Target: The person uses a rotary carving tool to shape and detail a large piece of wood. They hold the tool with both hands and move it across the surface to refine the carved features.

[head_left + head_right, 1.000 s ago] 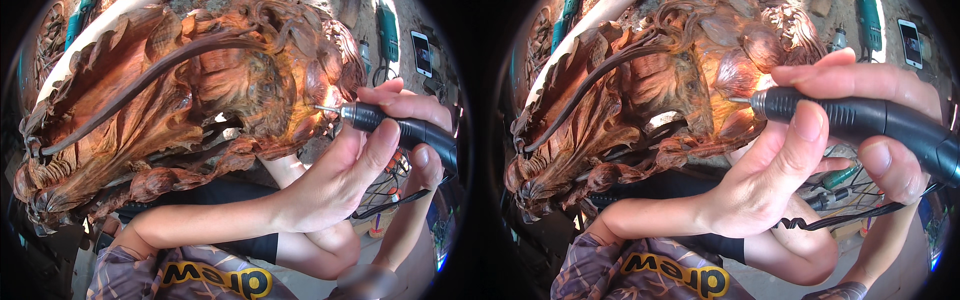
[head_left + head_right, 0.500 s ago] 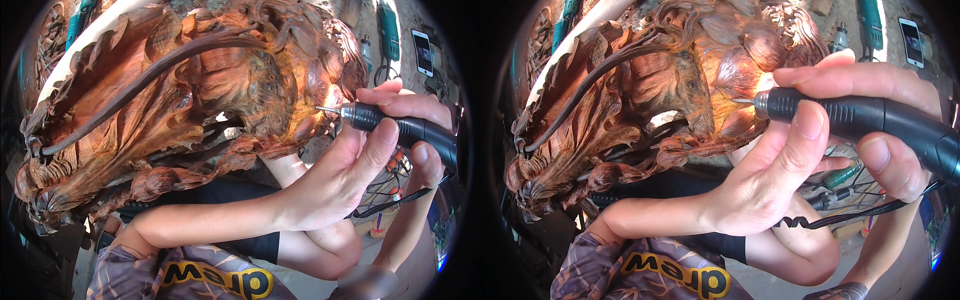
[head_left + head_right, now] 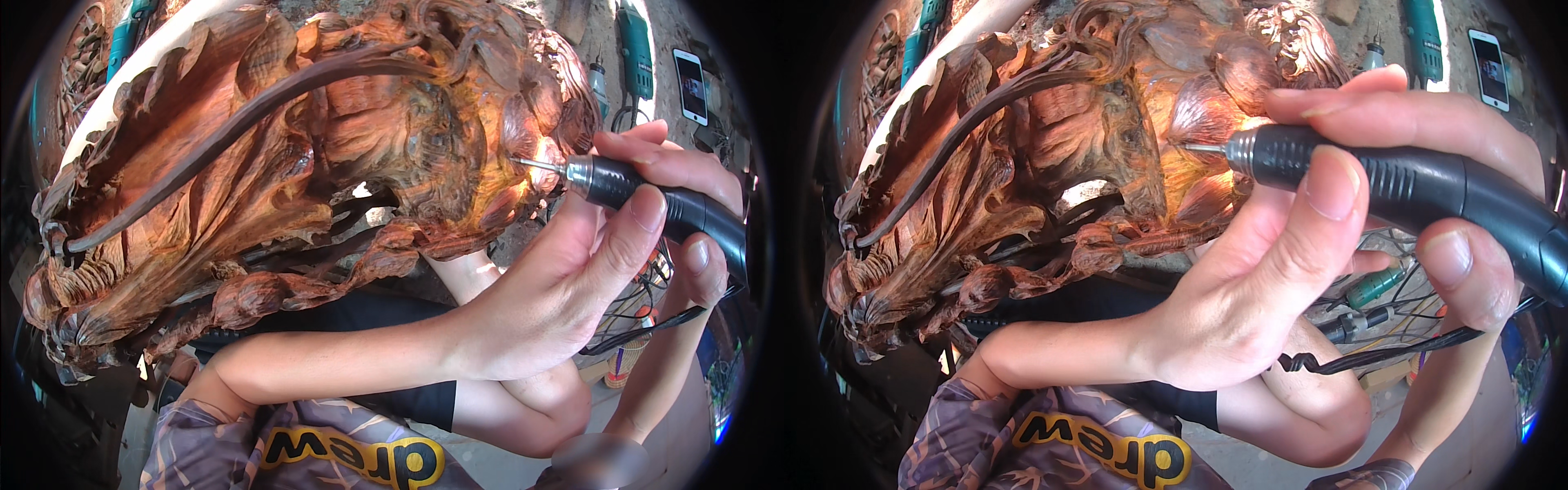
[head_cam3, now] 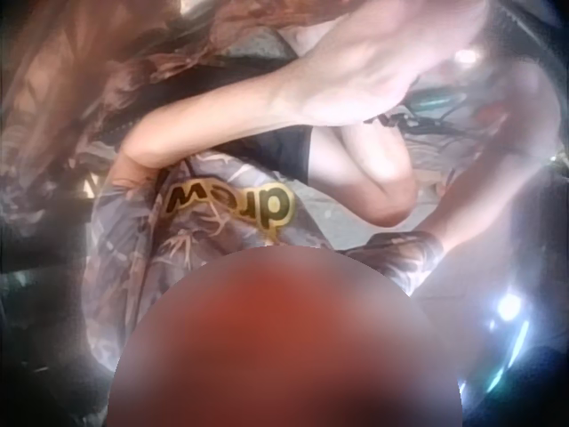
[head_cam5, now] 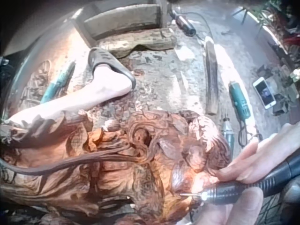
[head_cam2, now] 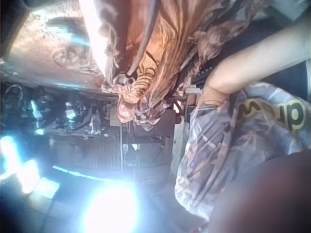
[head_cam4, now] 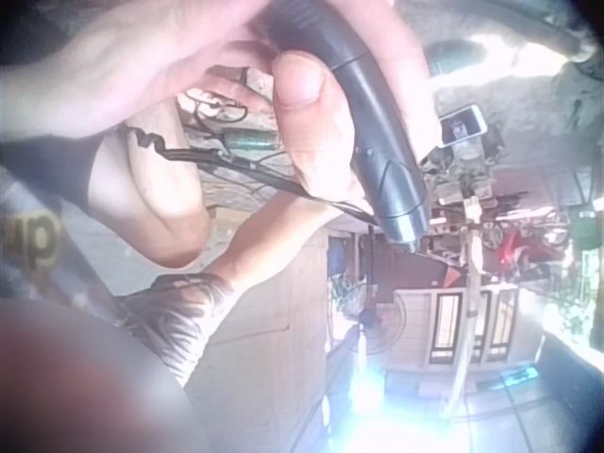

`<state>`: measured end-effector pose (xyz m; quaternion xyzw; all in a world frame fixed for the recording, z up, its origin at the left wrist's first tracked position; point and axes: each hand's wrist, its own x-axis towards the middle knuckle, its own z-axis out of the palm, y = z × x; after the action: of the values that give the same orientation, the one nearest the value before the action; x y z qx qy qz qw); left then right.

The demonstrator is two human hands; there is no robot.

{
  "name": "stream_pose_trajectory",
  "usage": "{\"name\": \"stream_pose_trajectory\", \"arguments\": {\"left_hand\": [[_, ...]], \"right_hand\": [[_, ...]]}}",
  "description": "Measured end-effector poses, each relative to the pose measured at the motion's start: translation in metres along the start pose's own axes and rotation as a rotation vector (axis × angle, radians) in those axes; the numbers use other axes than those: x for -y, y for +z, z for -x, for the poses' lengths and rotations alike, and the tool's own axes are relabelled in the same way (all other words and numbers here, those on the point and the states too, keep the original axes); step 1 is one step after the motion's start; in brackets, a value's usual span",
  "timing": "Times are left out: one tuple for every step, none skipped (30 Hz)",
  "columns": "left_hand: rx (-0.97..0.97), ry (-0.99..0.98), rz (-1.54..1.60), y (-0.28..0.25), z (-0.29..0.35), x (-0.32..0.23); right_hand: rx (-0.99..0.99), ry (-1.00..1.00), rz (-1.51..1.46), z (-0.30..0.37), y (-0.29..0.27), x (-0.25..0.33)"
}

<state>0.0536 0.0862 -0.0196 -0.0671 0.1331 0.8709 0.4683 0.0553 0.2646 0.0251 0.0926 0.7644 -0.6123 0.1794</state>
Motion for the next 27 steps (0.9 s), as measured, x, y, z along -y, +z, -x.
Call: {"name": "stream_pose_trajectory", "arguments": {"left_hand": [[-0.007, 0.052, -0.038, 0.001, -0.001, 0.001], [-0.033, 0.036, -0.001, 0.003, -0.002, 0.002], [-0.068, 0.049, 0.029, 0.007, -0.003, 0.005], [-0.062, 0.024, 0.005, 0.004, -0.004, 0.004], [-0.059, 0.023, 0.071, 0.005, -0.004, 0.005], [-0.016, -0.016, 0.082, 0.002, -0.004, 0.004], [-0.007, -0.061, 0.082, 0.001, -0.004, 0.003], [0.02, -0.055, 0.109, 0.0, -0.003, 0.003], [0.014, -0.055, 0.123, -0.001, -0.002, 0.003], [0.02, 0.003, 0.164, 0.0, -0.001, 0.004], [-0.017, -0.022, 0.163, 0.0, -0.001, 0.005], [-0.041, 0.01, 0.186, 0.004, -0.001, 0.008], [-0.039, 0.06, 0.126, 0.004, -0.002, 0.009], [-0.043, 0.022, 0.211, 0.004, -0.003, 0.011], [-0.025, -0.002, 0.214, 0.002, -0.003, 0.011], [-0.047, -0.075, 0.15, 0.0, -0.004, 0.011], [0.015, -0.04, 0.196, -0.001, -0.004, 0.01], [0.035, -0.054, 0.174, -0.004, -0.004, 0.008], [0.018, -0.072, 0.13, -0.004, -0.003, 0.007], [0.035, -0.057, 0.161, -0.004, -0.003, 0.006], [0.015, -0.046, 0.17, -0.002, -0.002, 0.006], [0.023, 0.025, 0.206, -0.001, -0.002, 0.005], [-0.029, -0.018, 0.177, 0.001, -0.002, 0.005], [-0.05, 0.001, 0.175, 0.004, -0.003, 0.006], [-0.057, 0.002, 0.177, 0.004, -0.003, 0.005], [-0.064, 0.004, 0.179, 0.005, -0.004, 0.005], [-0.055, -0.015, 0.183, 0.005, -0.004, 0.004]], "right_hand": [[-0.006, -0.003, -0.004, 0.002, 0.0, -0.001], [0.033, -0.006, -0.018, 0.0, -0.003, -0.003], [0.057, -0.01, -0.039, -0.001, -0.004, -0.006], [0.088, -0.025, -0.028, -0.002, -0.007, -0.008], [0.106, -0.06, -0.047, -0.002, -0.009, -0.011], [0.105, -0.024, -0.027, -0.001, -0.011, -0.011], [0.083, -0.008, -0.018, 0.001, -0.01, -0.011], [0.06, 0.008, -0.01, 0.001, -0.01, -0.01], [0.015, 0.003, -0.011, 0.003, -0.008, -0.009], [0.004, 0.001, -0.019, 0.002, -0.007, -0.007], [-0.006, -0.002, -0.026, 0.001, -0.004, -0.005], [0.016, -0.003, -0.039, -0.003, -0.004, -0.004], [0.064, -0.018, -0.073, -0.007, -0.003, -0.004], [0.11, -0.047, -0.116, -0.012, -0.002, -0.003], [0.124, -0.082, -0.053, -0.015, -0.002, -0.003], [0.185, -0.094, -0.033, -0.018, -0.002, -0.002], [0.146, -0.031, -0.1, -0.016, -0.001, 0.0], [0.148, 0.036, -0.111, -0.016, -0.001, 0.001], [0.085, 0.042, -0.043, -0.012, 0.0, 0.001], [0.04, 0.029, -0.031, -0.009, 0.0, 0.002], [0.034, 0.015, -0.031, -0.007, -0.001, 0.0], [0.027, 0.002, -0.031, -0.004, -0.002, -0.001], [0.02, -0.012, -0.031, -0.003, -0.004, -0.003], [0.041, -0.033, -0.011, -0.003, -0.008, -0.005], [0.059, -0.039, -0.005, -0.004, -0.011, -0.007], [0.077, -0.046, 0.002, -0.005, -0.014, -0.009], [0.09, -0.038, -0.002, -0.005, -0.016, -0.01]]}}
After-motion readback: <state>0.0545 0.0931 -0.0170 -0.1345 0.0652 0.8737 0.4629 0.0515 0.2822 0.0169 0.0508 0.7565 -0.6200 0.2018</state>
